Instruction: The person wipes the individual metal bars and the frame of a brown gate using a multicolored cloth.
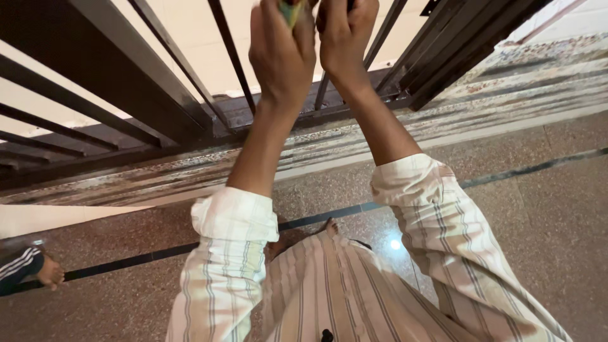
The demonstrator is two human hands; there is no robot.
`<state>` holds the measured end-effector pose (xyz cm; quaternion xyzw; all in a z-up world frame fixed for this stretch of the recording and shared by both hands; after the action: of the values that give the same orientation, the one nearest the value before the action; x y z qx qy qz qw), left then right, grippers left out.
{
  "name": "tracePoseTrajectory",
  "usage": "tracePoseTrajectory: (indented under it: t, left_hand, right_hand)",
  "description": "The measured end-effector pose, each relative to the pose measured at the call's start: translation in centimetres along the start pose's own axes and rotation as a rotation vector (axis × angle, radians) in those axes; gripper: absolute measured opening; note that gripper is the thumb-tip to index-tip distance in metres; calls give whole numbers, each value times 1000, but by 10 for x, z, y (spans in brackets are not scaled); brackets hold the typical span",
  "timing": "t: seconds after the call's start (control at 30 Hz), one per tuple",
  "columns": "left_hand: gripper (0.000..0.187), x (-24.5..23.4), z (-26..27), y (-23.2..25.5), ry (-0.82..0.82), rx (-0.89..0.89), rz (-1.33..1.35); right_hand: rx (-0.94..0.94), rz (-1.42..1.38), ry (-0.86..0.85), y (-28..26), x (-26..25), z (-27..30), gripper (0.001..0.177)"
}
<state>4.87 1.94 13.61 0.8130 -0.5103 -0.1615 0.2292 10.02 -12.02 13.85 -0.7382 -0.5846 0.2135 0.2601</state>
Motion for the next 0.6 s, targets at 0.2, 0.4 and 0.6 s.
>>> tracePoseTrajectory:
  t: [0.2,0.4,0.6]
  left_hand:
    - [17,7,126,-85,-169,-220,-267]
    - [19,-3,173,-89,-143,-146,-315]
    - [15,0,163,-91,-188,-432,-206]
  right_hand:
    - [147,-102,-43,31,6,8,49]
    - [120,12,-44,33,1,11,49]
    - [96,-77,-10,23,2,5,48]
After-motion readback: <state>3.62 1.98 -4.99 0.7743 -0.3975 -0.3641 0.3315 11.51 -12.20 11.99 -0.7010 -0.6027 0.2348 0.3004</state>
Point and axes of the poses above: each hand's wrist, its own z-axis away from the middle knuckle, its own x-axis out of the palm, y = z × x, the point moved 9 cm from there along -z, towards the middle knuckle, and after that the axes turned 14 degrees about z, right-handed, at the moved point
